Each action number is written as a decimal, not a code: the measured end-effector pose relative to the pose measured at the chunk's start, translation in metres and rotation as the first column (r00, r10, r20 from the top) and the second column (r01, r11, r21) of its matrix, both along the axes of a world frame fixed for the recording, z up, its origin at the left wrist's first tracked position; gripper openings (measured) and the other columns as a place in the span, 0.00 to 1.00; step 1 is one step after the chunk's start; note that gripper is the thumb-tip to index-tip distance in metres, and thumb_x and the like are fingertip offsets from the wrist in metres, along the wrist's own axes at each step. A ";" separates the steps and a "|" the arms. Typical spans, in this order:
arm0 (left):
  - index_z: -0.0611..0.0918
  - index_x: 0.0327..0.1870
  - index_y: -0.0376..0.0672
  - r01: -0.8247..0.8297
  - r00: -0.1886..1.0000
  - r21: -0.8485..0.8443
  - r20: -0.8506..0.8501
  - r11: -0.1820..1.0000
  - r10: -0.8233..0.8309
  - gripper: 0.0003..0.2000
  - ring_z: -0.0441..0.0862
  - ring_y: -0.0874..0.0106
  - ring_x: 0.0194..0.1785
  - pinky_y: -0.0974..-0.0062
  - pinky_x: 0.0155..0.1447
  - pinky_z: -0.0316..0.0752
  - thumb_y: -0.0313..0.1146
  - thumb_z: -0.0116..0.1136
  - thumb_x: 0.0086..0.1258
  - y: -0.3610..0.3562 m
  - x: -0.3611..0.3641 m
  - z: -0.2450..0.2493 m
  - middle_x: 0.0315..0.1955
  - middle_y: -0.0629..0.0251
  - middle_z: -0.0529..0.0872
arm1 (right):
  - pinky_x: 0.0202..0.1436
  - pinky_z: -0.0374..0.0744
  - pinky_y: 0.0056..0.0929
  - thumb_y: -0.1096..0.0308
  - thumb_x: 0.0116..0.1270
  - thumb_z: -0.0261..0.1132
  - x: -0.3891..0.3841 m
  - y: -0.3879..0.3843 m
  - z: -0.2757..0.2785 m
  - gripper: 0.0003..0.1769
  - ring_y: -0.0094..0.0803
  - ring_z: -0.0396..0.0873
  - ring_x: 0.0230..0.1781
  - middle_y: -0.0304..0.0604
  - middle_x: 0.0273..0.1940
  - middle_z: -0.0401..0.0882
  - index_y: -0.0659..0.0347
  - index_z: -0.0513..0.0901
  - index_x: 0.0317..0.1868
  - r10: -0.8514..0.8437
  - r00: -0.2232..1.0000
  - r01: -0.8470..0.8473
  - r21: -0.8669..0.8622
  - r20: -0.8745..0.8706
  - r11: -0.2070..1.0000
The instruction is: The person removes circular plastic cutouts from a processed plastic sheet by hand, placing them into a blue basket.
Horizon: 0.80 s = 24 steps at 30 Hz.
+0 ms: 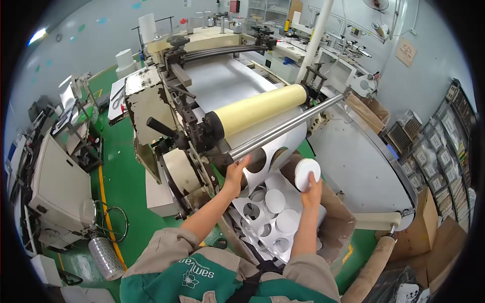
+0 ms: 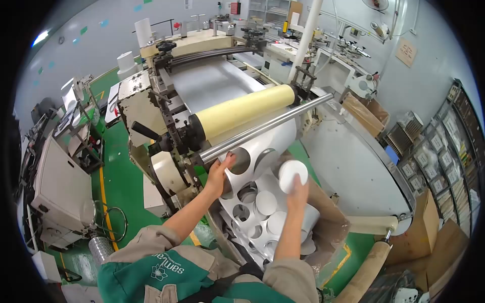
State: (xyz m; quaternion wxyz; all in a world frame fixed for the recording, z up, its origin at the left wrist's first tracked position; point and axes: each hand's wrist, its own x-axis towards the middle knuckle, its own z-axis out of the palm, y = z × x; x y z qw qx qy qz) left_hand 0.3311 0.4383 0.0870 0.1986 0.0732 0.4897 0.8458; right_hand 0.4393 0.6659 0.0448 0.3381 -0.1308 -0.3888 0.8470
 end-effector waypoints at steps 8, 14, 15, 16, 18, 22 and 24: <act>0.62 0.63 0.47 0.534 0.491 0.531 0.438 0.658 -0.753 0.22 0.64 0.57 0.64 0.47 0.61 0.62 0.43 0.44 0.70 0.031 0.067 -0.057 0.61 0.60 0.66 | 0.54 0.72 0.32 0.69 0.60 0.63 0.048 0.013 0.014 0.21 0.30 0.73 0.49 0.39 0.49 0.75 0.62 0.72 0.53 -0.067 0.994 0.070 -0.025 0.081 0.997; 0.61 0.64 0.36 0.553 0.279 -0.795 -0.106 0.250 -0.954 0.38 0.71 0.63 0.58 0.73 0.59 0.67 0.46 0.63 0.54 0.001 0.046 -0.076 0.58 0.49 0.70 | 0.53 0.73 0.32 0.69 0.61 0.63 0.059 0.011 0.031 0.19 0.31 0.73 0.49 0.40 0.48 0.75 0.63 0.72 0.52 -0.046 0.997 0.049 -0.064 0.059 0.997; 0.64 0.62 0.37 0.379 0.198 -0.810 -0.400 0.447 -0.895 0.37 0.71 0.62 0.57 0.72 0.59 0.66 0.41 0.64 0.51 -0.007 0.021 -0.118 0.57 0.48 0.70 | 0.53 0.73 0.32 0.69 0.62 0.62 0.060 0.011 0.034 0.19 0.31 0.74 0.49 0.40 0.48 0.75 0.63 0.72 0.52 -0.055 0.997 0.058 -0.053 0.058 0.997; 0.66 0.61 0.37 0.390 0.309 -0.828 -0.295 0.404 -0.904 0.33 0.71 0.60 0.56 0.71 0.61 0.64 0.36 0.62 0.52 -0.024 0.013 -0.072 0.57 0.50 0.71 | 0.54 0.72 0.32 0.69 0.62 0.61 0.061 0.009 0.038 0.19 0.31 0.73 0.49 0.41 0.48 0.75 0.65 0.71 0.52 -0.048 0.997 0.049 -0.036 0.053 0.998; 0.70 0.56 0.36 0.324 0.748 -0.661 -0.260 0.677 -0.611 0.23 0.75 0.65 0.52 0.70 0.60 0.66 0.32 0.56 0.58 -0.024 -0.011 -0.069 0.51 0.57 0.77 | 0.54 0.71 0.31 0.70 0.64 0.59 0.061 0.003 0.046 0.19 0.32 0.72 0.49 0.44 0.49 0.74 0.69 0.70 0.53 -0.026 0.999 0.026 -0.001 0.047 1.000; 0.71 0.54 0.38 0.320 0.922 0.409 0.073 0.855 -0.380 0.20 0.72 0.69 0.55 0.70 0.61 0.64 0.31 0.48 0.59 -0.005 0.001 -0.043 0.50 0.62 0.76 | 0.53 0.69 0.26 0.69 0.64 0.59 0.029 -0.022 0.060 0.19 0.27 0.72 0.47 0.42 0.47 0.75 0.69 0.71 0.52 0.140 0.988 -0.154 0.304 0.067 0.940; 0.70 0.55 0.37 0.292 0.876 0.723 0.060 0.626 -0.478 0.21 0.70 0.68 0.57 0.70 0.62 0.62 0.32 0.45 0.60 -0.003 0.027 -0.005 0.52 0.62 0.75 | 0.55 0.67 0.24 0.68 0.63 0.60 -0.001 -0.043 0.078 0.24 0.26 0.71 0.49 0.41 0.48 0.75 0.69 0.69 0.57 0.268 0.958 -0.286 0.435 0.103 0.854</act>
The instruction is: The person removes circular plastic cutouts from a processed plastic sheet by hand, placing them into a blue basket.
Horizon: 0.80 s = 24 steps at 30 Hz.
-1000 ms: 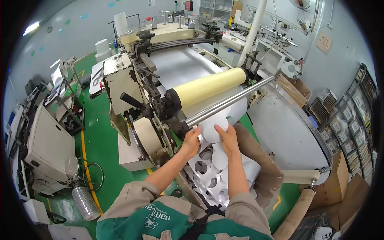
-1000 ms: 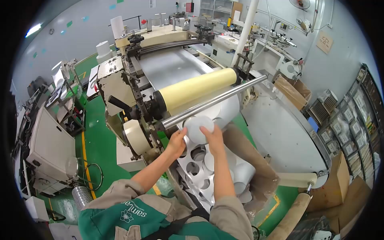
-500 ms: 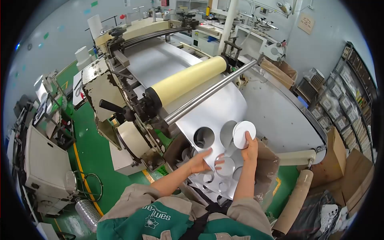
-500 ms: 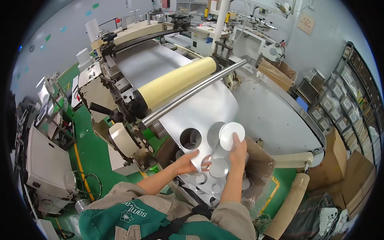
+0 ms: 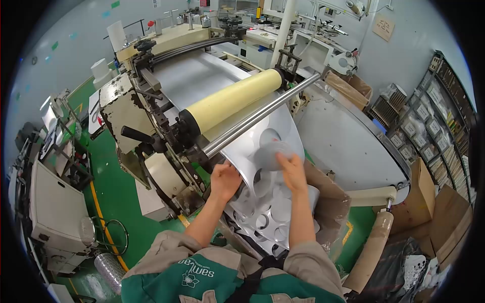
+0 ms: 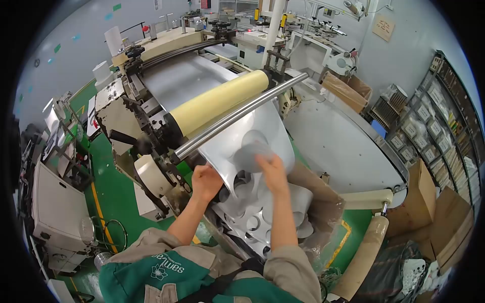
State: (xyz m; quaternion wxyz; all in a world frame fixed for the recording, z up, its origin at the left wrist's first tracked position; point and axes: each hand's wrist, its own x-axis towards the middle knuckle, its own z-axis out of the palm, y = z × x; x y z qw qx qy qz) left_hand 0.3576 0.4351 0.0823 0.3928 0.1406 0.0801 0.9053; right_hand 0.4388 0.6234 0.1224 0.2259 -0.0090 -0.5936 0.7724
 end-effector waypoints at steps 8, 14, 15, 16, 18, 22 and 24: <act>0.74 0.50 0.38 -0.155 0.971 -0.563 -0.236 0.812 0.021 0.15 0.74 0.72 0.51 0.72 0.56 0.66 0.38 0.48 0.69 0.005 0.026 -0.024 0.47 0.65 0.78 | 0.49 0.73 0.25 0.69 0.58 0.64 -0.025 -0.029 -0.013 0.24 0.26 0.74 0.45 0.42 0.46 0.77 0.69 0.71 0.55 0.150 0.970 -0.146 -0.036 0.190 0.989; 0.71 0.54 0.38 0.058 0.869 -0.813 -0.245 0.579 -0.431 0.18 0.72 0.75 0.53 0.72 0.59 0.64 0.38 0.49 0.68 -0.004 0.046 -0.081 0.48 0.67 0.77 | 0.43 0.74 0.24 0.70 0.55 0.67 0.028 0.003 -0.085 0.20 0.27 0.76 0.38 0.42 0.40 0.78 0.69 0.74 0.48 0.101 0.926 -0.102 -0.016 0.365 0.995; 0.71 0.55 0.39 0.010 0.888 -0.804 -0.267 0.595 -0.376 0.18 0.72 0.75 0.53 0.72 0.59 0.64 0.38 0.49 0.68 -0.004 0.044 -0.075 0.48 0.67 0.77 | 0.43 0.74 0.24 0.70 0.55 0.67 0.036 0.003 -0.092 0.21 0.27 0.76 0.39 0.42 0.40 0.78 0.69 0.73 0.49 0.072 0.937 -0.049 -0.076 0.342 0.996; 0.71 0.55 0.39 -0.040 0.902 -0.793 -0.290 0.608 -0.319 0.18 0.72 0.75 0.53 0.72 0.59 0.64 0.38 0.50 0.68 -0.002 0.038 -0.069 0.48 0.67 0.77 | 0.44 0.74 0.24 0.70 0.55 0.67 0.042 0.003 -0.097 0.22 0.27 0.76 0.40 0.43 0.41 0.78 0.69 0.73 0.50 0.041 0.947 0.003 -0.136 0.319 0.991; 0.71 0.54 0.40 -0.234 0.926 -0.733 -0.368 0.638 -0.084 0.17 0.72 0.75 0.53 0.71 0.58 0.65 0.38 0.51 0.67 0.001 0.023 -0.042 0.47 0.67 0.77 | 0.47 0.74 0.26 0.72 0.56 0.66 0.055 0.010 -0.117 0.26 0.29 0.75 0.45 0.44 0.44 0.76 0.68 0.69 0.54 -0.038 0.966 0.117 -0.304 0.254 0.946; 0.75 0.46 0.41 -0.445 0.895 -0.630 -0.341 0.637 0.288 0.12 0.77 0.75 0.47 0.74 0.51 0.70 0.38 0.52 0.67 0.000 -0.025 -0.025 0.42 0.67 0.80 | 0.55 0.72 0.32 0.74 0.59 0.62 0.069 0.022 -0.128 0.23 0.32 0.75 0.48 0.45 0.49 0.73 0.69 0.67 0.55 -0.209 0.938 0.324 -0.492 0.276 0.808; 0.76 0.42 0.41 -0.451 0.892 -0.628 -0.345 0.634 0.292 0.10 0.78 0.77 0.43 0.77 0.47 0.71 0.36 0.54 0.66 0.001 -0.036 -0.034 0.38 0.68 0.81 | 0.55 0.72 0.33 0.73 0.60 0.62 0.053 0.030 -0.124 0.23 0.32 0.74 0.49 0.45 0.50 0.73 0.69 0.67 0.55 -0.253 0.950 0.311 -0.538 0.182 0.783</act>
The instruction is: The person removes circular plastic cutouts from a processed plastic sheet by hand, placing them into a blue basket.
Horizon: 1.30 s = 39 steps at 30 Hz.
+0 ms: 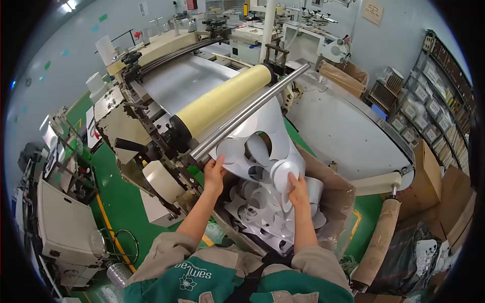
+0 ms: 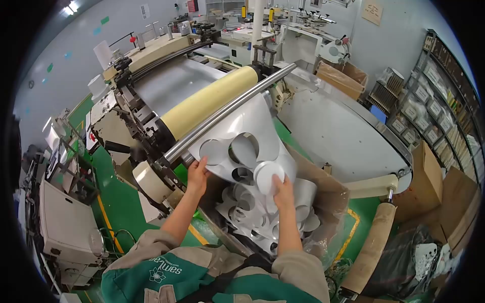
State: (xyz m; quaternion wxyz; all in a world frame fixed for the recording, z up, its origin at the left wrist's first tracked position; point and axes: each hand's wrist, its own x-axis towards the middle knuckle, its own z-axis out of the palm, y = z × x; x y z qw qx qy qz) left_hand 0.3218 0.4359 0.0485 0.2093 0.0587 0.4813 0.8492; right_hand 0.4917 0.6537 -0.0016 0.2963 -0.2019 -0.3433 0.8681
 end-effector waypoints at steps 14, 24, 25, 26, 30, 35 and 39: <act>0.73 0.44 0.42 0.299 0.949 -0.116 0.144 0.947 -0.282 0.13 0.76 0.78 0.41 0.78 0.46 0.70 0.38 0.58 0.64 -0.003 0.066 -0.011 0.35 0.71 0.79 | 0.43 0.72 0.24 0.63 0.57 0.66 -0.026 -0.016 0.036 0.24 0.25 0.74 0.38 0.43 0.41 0.78 0.73 0.75 0.48 0.453 0.779 -0.616 0.393 0.435 0.682; 0.77 0.42 0.40 -0.048 0.998 0.017 -0.036 0.999 0.048 0.10 0.76 0.77 0.45 0.77 0.50 0.69 0.33 0.58 0.64 0.006 0.008 0.001 0.39 0.67 0.80 | 0.43 0.71 0.24 0.60 0.62 0.61 -0.023 -0.011 0.028 0.20 0.26 0.74 0.39 0.42 0.39 0.77 0.70 0.74 0.46 0.030 0.999 -0.025 0.228 -0.021 0.973; 0.77 0.42 0.40 -0.038 0.999 0.009 -0.017 0.999 0.038 0.09 0.76 0.76 0.45 0.76 0.51 0.68 0.32 0.57 0.64 0.005 0.013 0.005 0.40 0.67 0.81 | 0.38 0.71 0.23 0.59 0.60 0.63 -0.035 -0.017 0.034 0.20 0.22 0.73 0.34 0.40 0.34 0.78 0.69 0.76 0.43 0.051 0.994 -0.083 0.369 0.097 0.926; 0.77 0.40 0.41 -0.006 0.999 0.054 -0.047 0.999 0.009 0.08 0.76 0.78 0.42 0.79 0.47 0.69 0.32 0.58 0.64 0.005 0.018 0.010 0.38 0.69 0.81 | 0.39 0.71 0.22 0.59 0.61 0.63 -0.048 -0.029 0.051 0.19 0.22 0.73 0.35 0.39 0.35 0.79 0.67 0.77 0.43 0.091 0.992 -0.121 0.494 0.083 0.861; 0.77 0.38 0.44 0.111 0.993 0.019 -0.051 0.994 -0.110 0.07 0.77 0.83 0.35 0.85 0.37 0.68 0.35 0.58 0.64 -0.005 0.014 0.016 0.33 0.72 0.81 | 0.48 0.71 0.25 0.65 0.60 0.65 -0.081 -0.067 0.074 0.22 0.27 0.73 0.43 0.42 0.44 0.76 0.68 0.72 0.51 0.343 0.939 -0.311 0.369 -0.021 0.876; 0.75 0.47 0.42 0.104 0.994 -0.122 -0.023 0.987 -0.108 0.13 0.77 0.78 0.41 0.78 0.46 0.69 0.39 0.55 0.66 -0.006 0.023 0.034 0.39 0.70 0.81 | 0.54 0.73 0.32 0.72 0.61 0.62 -0.066 -0.036 -0.007 0.29 0.34 0.72 0.52 0.48 0.53 0.71 0.68 0.61 0.60 0.234 0.970 -0.233 0.022 -0.073 0.972; 0.76 0.47 0.41 -0.062 0.998 -0.051 0.014 0.997 0.063 0.13 0.76 0.76 0.47 0.76 0.51 0.68 0.38 0.54 0.66 0.001 0.007 0.030 0.43 0.68 0.80 | 0.56 0.74 0.40 0.69 0.63 0.60 -0.026 0.005 -0.048 0.23 0.37 0.73 0.53 0.45 0.52 0.73 0.62 0.66 0.58 -0.038 0.988 0.002 -0.240 -0.148 0.971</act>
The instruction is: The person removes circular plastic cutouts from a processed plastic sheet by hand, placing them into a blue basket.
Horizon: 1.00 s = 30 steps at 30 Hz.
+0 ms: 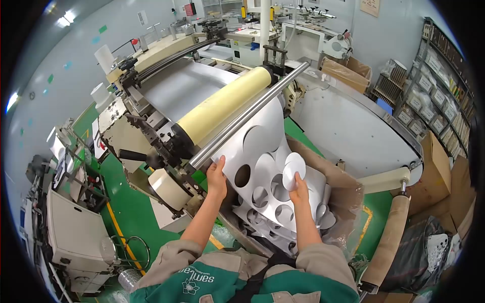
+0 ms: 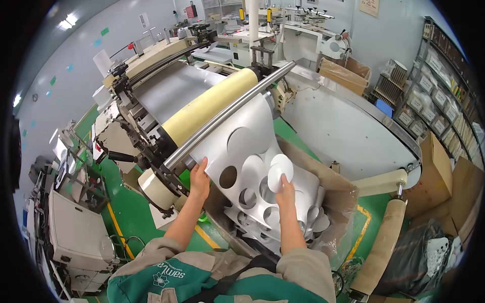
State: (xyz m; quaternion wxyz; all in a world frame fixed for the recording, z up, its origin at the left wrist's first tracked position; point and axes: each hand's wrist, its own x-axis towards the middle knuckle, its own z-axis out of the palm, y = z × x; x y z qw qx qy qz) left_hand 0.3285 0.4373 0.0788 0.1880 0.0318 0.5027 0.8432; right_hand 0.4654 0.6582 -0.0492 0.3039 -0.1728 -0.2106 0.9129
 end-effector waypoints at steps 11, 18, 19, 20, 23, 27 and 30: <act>0.76 0.46 0.39 0.184 0.982 0.109 -0.054 0.977 -0.179 0.11 0.79 0.75 0.45 0.78 0.49 0.71 0.35 0.48 0.70 -0.008 0.002 -0.036 0.42 0.64 0.82 | 0.52 0.74 0.30 0.66 0.59 0.65 -0.075 -0.073 0.088 0.23 0.33 0.76 0.47 0.48 0.47 0.76 0.68 0.71 0.52 0.499 0.845 -0.532 0.403 0.193 0.745; 0.68 0.57 0.33 0.072 0.996 0.078 -0.065 0.994 -0.067 0.20 0.71 0.67 0.58 0.69 0.62 0.65 0.37 0.48 0.70 -0.005 -0.008 0.015 0.56 0.58 0.73 | 0.58 0.71 0.37 0.66 0.61 0.63 -0.029 -0.029 0.032 0.24 0.37 0.72 0.53 0.43 0.53 0.73 0.62 0.69 0.56 0.228 0.972 -0.233 -0.143 -0.052 0.962; 0.68 0.57 0.33 0.056 0.995 0.132 -0.094 0.990 -0.044 0.20 0.71 0.67 0.58 0.69 0.62 0.65 0.37 0.47 0.70 -0.002 -0.015 0.018 0.56 0.58 0.73 | 0.56 0.72 0.36 0.66 0.60 0.64 -0.024 -0.026 0.047 0.24 0.36 0.74 0.51 0.43 0.52 0.74 0.63 0.70 0.55 0.203 0.979 -0.203 0.005 -0.023 0.979; 0.68 0.57 0.33 0.043 0.993 0.181 -0.115 0.982 -0.022 0.19 0.71 0.68 0.58 0.69 0.62 0.65 0.37 0.47 0.70 0.000 -0.022 0.018 0.55 0.59 0.73 | 0.54 0.73 0.34 0.66 0.59 0.65 -0.025 -0.025 0.061 0.23 0.35 0.75 0.49 0.44 0.49 0.75 0.64 0.71 0.54 0.218 0.975 -0.223 0.167 0.048 0.960; 0.69 0.55 0.36 0.056 0.995 0.253 -0.092 0.966 -0.033 0.17 0.71 0.69 0.57 0.68 0.61 0.65 0.37 0.44 0.71 0.000 -0.029 0.015 0.54 0.61 0.74 | 0.47 0.75 0.29 0.67 0.57 0.66 -0.039 -0.035 0.112 0.22 0.30 0.76 0.42 0.44 0.42 0.79 0.68 0.74 0.50 0.194 0.961 -0.271 0.550 0.195 0.790; 0.69 0.55 0.37 0.095 0.995 0.216 -0.013 0.972 -0.095 0.16 0.72 0.69 0.56 0.70 0.59 0.67 0.35 0.43 0.72 0.002 -0.004 -0.001 0.53 0.63 0.74 | 0.44 0.75 0.26 0.66 0.55 0.67 -0.070 -0.064 0.152 0.23 0.27 0.76 0.40 0.43 0.41 0.79 0.66 0.75 0.50 0.295 0.933 -0.355 0.675 0.209 0.646; 0.69 0.56 0.40 0.105 0.993 0.128 0.046 0.986 -0.111 0.15 0.73 0.72 0.55 0.72 0.58 0.67 0.34 0.43 0.72 -0.003 0.020 -0.013 0.52 0.65 0.75 | 0.45 0.75 0.25 0.67 0.56 0.67 -0.085 -0.074 0.142 0.22 0.28 0.77 0.41 0.45 0.42 0.79 0.68 0.74 0.50 0.427 0.849 -0.516 0.657 0.310 0.549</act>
